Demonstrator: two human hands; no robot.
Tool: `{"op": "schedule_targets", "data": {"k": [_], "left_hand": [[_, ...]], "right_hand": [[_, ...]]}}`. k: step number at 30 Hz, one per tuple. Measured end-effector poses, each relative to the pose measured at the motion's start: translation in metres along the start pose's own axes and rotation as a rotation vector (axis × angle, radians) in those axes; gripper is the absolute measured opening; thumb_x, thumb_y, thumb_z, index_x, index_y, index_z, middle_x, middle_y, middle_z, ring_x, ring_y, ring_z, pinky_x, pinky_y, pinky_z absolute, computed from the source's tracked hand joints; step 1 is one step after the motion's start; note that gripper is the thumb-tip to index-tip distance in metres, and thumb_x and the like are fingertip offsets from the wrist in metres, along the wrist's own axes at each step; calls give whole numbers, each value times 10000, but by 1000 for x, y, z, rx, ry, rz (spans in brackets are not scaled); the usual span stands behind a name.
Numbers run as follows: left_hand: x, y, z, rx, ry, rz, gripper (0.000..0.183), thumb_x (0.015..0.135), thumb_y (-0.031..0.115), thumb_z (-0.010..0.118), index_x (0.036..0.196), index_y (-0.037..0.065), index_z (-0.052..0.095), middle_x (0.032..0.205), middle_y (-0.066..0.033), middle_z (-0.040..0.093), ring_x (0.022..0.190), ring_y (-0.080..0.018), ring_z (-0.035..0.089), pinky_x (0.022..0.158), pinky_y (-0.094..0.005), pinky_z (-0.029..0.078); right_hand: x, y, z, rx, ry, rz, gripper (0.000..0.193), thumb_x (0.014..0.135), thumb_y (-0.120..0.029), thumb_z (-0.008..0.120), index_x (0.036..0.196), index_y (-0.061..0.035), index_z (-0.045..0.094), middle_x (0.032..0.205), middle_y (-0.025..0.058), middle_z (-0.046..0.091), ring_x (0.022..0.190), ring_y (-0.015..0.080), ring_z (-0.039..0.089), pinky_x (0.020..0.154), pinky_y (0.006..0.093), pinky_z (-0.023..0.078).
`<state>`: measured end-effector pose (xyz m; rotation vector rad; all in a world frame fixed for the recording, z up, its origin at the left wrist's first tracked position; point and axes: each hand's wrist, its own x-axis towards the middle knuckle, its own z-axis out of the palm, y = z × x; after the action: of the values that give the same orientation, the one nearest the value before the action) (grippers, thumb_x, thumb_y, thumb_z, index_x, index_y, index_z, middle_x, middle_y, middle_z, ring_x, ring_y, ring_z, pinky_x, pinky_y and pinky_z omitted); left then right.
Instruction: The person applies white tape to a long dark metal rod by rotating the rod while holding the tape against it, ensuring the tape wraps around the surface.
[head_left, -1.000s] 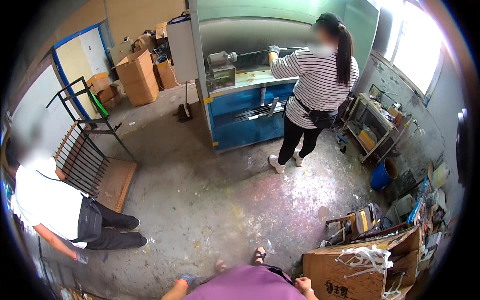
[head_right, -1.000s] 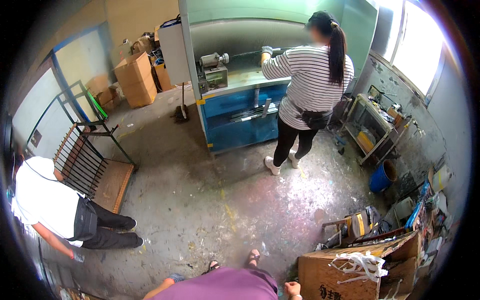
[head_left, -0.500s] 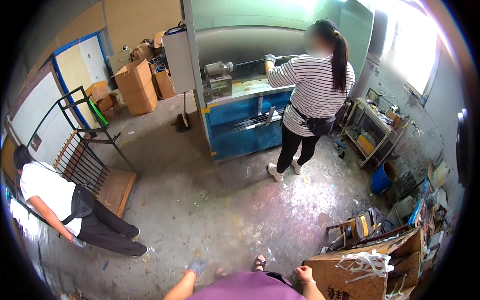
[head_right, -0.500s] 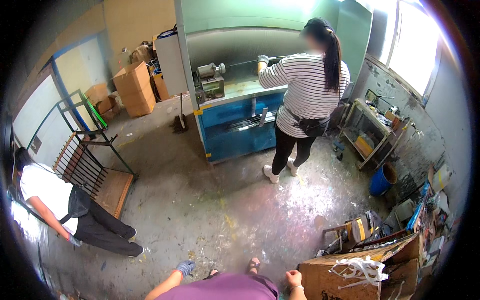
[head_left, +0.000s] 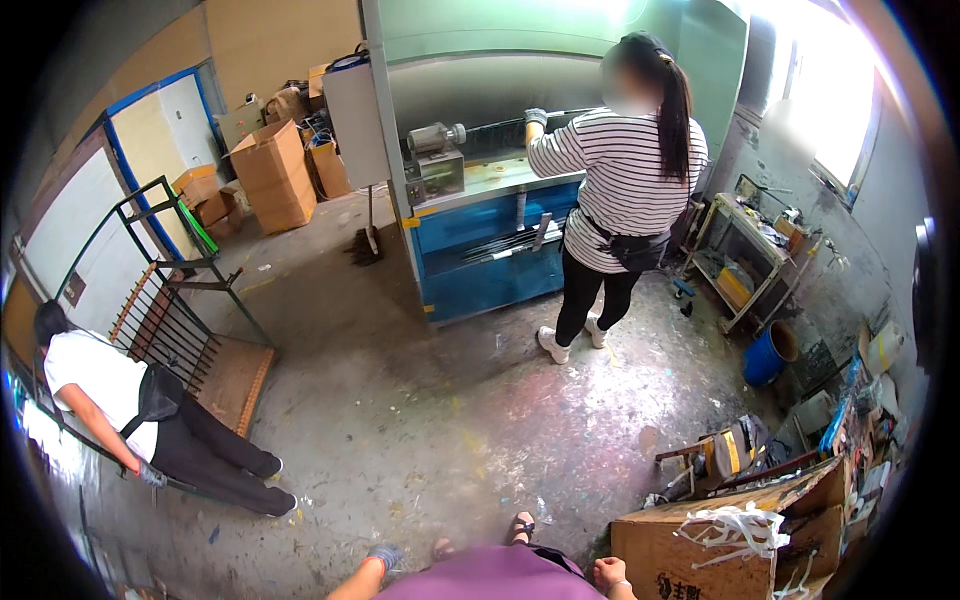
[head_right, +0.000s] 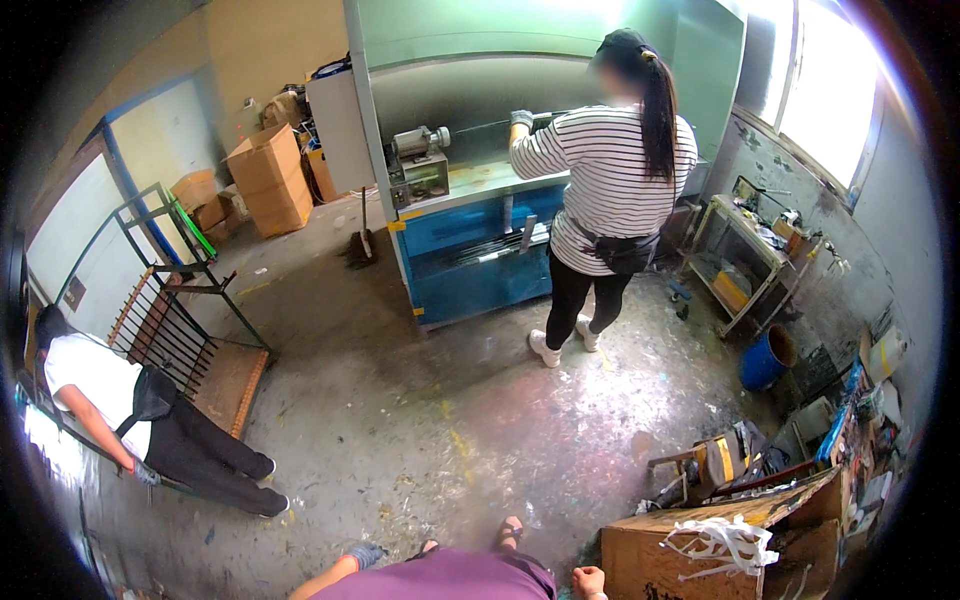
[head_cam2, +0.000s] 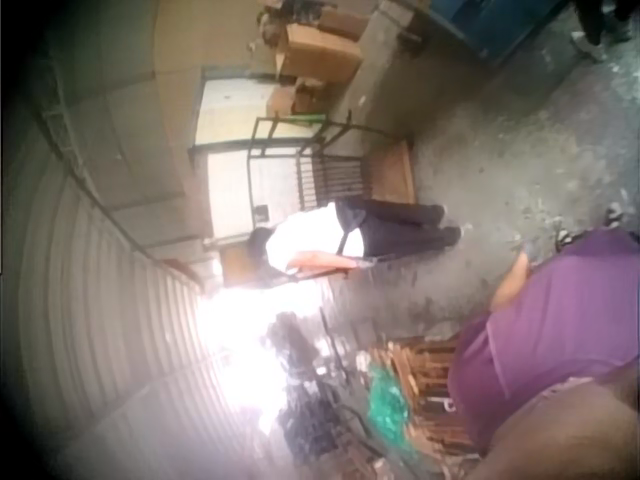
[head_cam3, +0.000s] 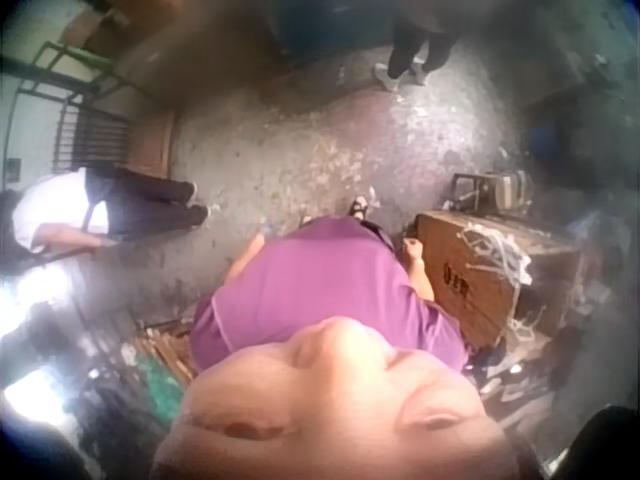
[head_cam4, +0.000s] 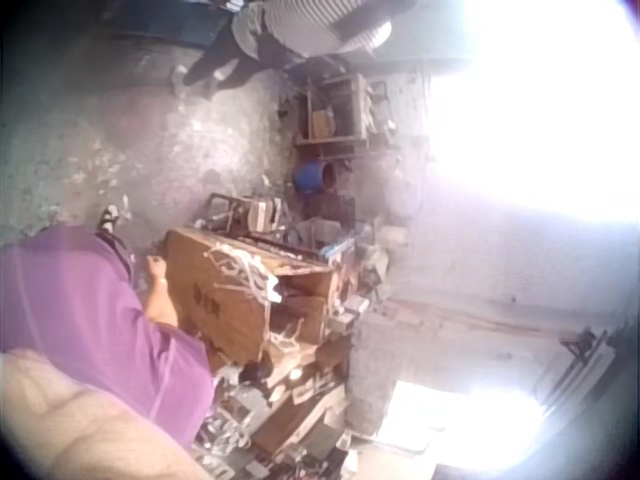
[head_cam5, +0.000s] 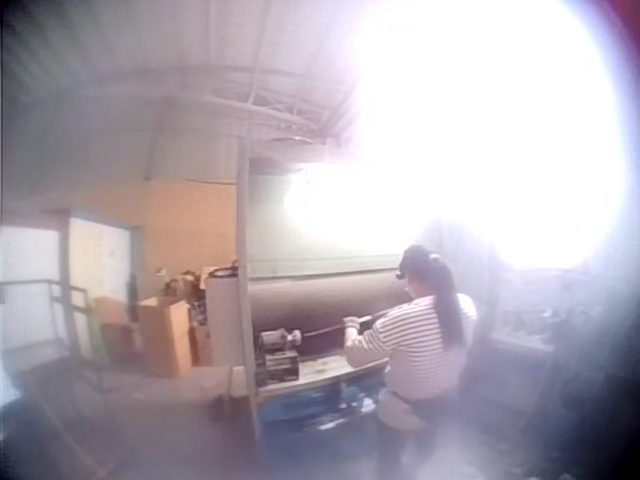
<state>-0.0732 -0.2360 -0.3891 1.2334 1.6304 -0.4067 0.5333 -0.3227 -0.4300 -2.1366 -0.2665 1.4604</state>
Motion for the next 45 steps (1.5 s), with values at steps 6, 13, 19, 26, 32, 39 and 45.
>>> {"op": "schedule_targets", "data": {"k": [6,13,19,26,32,39,45], "left_hand": [[7,15,-1,-85,249,138,426,809,413,532,1011,59,657,907,-126,670,808,-283,619,757,-375,476],[-10,51,-11,-86,172,156,432,824,394,528,1088,66,622,1060,-161,634,958,-301,611,850,-365,453],[-30,36,-4,-72,171,76,399,808,374,530,1059,80,626,1018,-160,642,909,-302,616,812,-378,464],[14,-34,61,-116,101,7,392,802,359,534,1055,76,629,1029,-152,643,904,-295,622,806,-384,468],[-22,17,31,-277,112,87,375,798,335,534,1034,61,635,1014,-156,645,901,-311,620,805,-384,470],[-104,82,-33,-335,70,64,386,880,383,518,1032,56,655,968,-71,669,920,-235,609,835,-362,457],[-46,47,12,-167,207,155,373,797,371,542,1024,97,652,1008,-146,652,924,-309,617,827,-376,465]], "right_hand": [[-36,-70,28,16,-41,-175,73,805,-60,611,843,-14,567,599,59,557,454,142,513,393,262,415],[63,-2,-8,-185,-158,-368,148,818,-137,595,876,-1,590,644,77,582,527,159,537,468,284,440],[4,11,-3,-329,-183,-295,323,839,-343,624,871,-24,664,779,75,650,731,171,584,673,323,482],[6,20,-17,-465,-149,-374,276,822,-297,652,890,-30,666,772,39,647,697,118,557,654,280,474],[-28,-23,-11,-360,-163,-308,272,816,-286,661,922,-36,668,766,38,647,685,118,561,641,273,476],[-43,-38,-7,-408,-134,-386,274,813,-271,662,926,-21,664,743,63,646,661,139,571,619,293,483],[-64,-40,-1,-433,-50,-514,275,811,-257,663,930,-9,660,723,84,645,641,157,581,599,310,489]]}}
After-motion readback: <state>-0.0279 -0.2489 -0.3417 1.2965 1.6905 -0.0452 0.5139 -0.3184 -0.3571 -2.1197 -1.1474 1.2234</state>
